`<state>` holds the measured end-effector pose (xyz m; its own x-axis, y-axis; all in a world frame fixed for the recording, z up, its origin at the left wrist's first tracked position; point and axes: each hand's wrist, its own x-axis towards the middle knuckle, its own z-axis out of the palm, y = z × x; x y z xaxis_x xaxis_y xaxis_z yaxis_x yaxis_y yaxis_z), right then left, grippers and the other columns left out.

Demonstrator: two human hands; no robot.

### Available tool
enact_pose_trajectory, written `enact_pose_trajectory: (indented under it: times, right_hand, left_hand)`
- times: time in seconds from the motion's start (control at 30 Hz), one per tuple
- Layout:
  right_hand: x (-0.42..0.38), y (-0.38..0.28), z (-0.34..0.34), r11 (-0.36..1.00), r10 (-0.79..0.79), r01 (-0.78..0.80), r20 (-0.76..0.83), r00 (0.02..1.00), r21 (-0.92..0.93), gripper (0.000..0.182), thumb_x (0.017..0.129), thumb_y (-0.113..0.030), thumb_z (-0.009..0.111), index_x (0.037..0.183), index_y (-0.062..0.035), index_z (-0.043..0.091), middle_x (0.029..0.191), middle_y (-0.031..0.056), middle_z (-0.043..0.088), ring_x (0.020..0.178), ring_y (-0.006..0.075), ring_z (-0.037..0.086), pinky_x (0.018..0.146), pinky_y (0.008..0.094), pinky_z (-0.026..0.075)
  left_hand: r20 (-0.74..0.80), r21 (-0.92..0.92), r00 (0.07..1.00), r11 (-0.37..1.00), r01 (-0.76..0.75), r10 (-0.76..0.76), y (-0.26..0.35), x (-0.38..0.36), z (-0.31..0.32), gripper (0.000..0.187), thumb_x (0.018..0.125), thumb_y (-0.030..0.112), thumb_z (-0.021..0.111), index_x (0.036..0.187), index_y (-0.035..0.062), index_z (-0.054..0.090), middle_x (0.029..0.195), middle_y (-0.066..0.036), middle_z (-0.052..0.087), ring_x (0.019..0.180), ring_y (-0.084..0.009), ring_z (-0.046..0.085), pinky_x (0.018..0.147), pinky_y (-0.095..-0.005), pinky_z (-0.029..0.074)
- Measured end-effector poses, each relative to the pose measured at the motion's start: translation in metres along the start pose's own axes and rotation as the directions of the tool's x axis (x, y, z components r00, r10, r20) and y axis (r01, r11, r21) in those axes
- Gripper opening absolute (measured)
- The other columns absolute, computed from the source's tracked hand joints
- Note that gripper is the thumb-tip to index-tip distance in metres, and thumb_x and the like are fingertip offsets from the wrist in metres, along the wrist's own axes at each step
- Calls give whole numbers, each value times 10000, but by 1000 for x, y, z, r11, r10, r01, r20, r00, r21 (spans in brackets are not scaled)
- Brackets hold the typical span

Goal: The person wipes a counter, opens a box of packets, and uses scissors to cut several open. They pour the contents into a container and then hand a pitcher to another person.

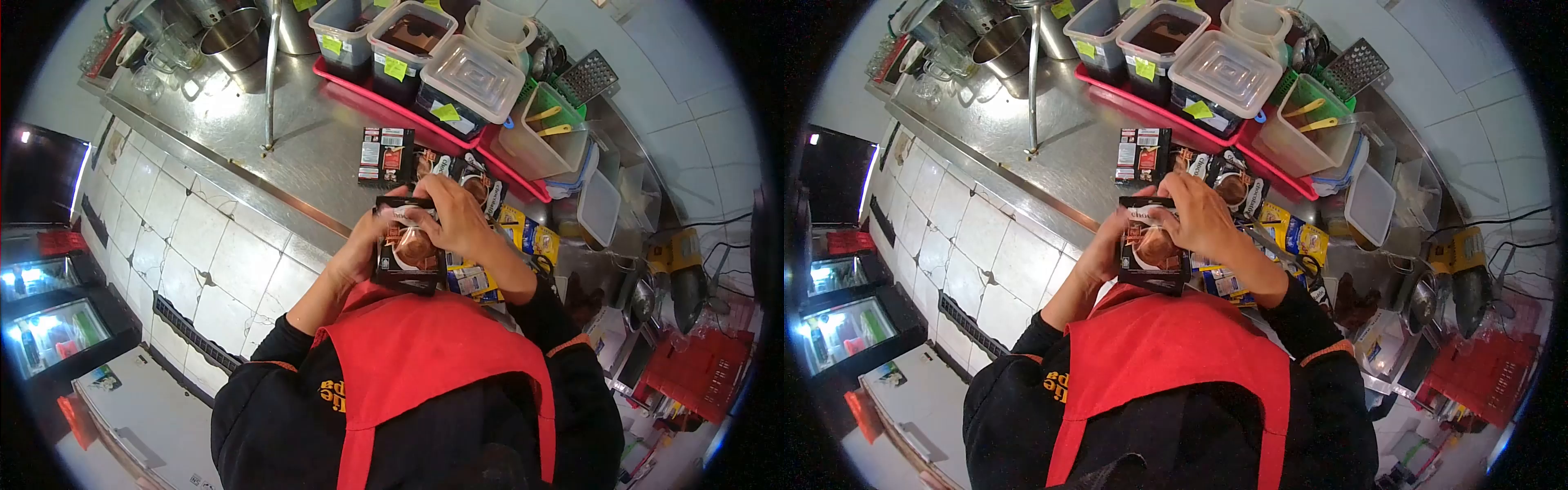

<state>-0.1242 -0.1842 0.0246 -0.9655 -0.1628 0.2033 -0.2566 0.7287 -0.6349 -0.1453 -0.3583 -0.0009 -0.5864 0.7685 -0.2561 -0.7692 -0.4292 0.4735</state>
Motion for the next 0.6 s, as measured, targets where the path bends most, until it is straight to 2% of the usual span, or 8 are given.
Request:
enact_pose_trajectory:
  times: [0.07,0.1,0.17,0.2,0.3,0.37,0.5,0.6]
  right_hand:
    - [19,17,7,961,185,-209,139,973,180,325,736,-262,648,903,-17,515,871,134,553,834,291,542,691,352,431]
    - [31,27,10,848,333,-425,306,892,317,360,745,-297,642,913,-5,516,910,144,567,859,280,553,695,339,434]
    - [59,50,22,862,407,-445,194,893,242,411,748,-361,630,931,-8,527,962,164,580,893,268,560,726,341,429]
    - [66,79,41,987,161,-161,4,987,14,509,708,-347,674,1099,-74,496,1101,181,524,1018,315,502,804,416,412]
    - [80,74,60,950,37,-32,11,999,-309,706,658,-326,718,1260,-176,381,1252,187,402,1132,402,380,885,517,356]
    - [85,72,66,938,168,-98,189,968,-333,860,625,-301,744,1333,-228,262,1361,166,264,1198,459,257,915,587,304]
    - [91,99,68,940,-41,58,57,998,-335,637,644,-214,718,1203,-108,433,1086,166,499,978,348,489,815,426,421]
    - [93,100,53,996,-87,88,-104,991,8,249,699,49,558,939,-19,560,809,138,561,714,305,571,650,349,468]
  left_hand:
    - [-87,324,995,946,-18,49,-7,-2,-14,588,739,76,615,1251,0,337,1121,-120,521,1014,-200,528,867,-324,436]
    - [-90,327,995,945,-19,51,-6,-5,-18,588,739,76,615,1251,0,337,1121,-120,521,1014,-200,528,867,-324,436]
    - [-113,156,993,987,50,-32,-1,-12,-28,578,721,49,602,1237,-11,350,1111,-109,530,983,-200,544,823,-324,465]
    - [-151,117,988,991,65,-47,0,-15,-37,592,702,27,578,1248,1,349,1108,-120,531,956,-210,558,786,-321,486]
    - [-291,74,953,995,-59,78,6,-24,-49,609,700,33,555,1268,16,334,1114,-136,527,947,-227,563,774,-320,495]
    - [-331,67,933,990,-128,143,11,-28,-59,636,691,38,528,1288,30,307,1115,-149,522,950,-254,562,775,-344,501]
    - [-363,12,906,974,-228,217,25,-35,-70,596,711,50,477,1275,3,290,1053,-199,537,820,-327,602,696,-428,528]
    - [-426,83,857,956,-282,290,28,-31,-87,554,720,26,462,1254,-12,318,1036,-187,549,872,-272,596,745,-361,516]
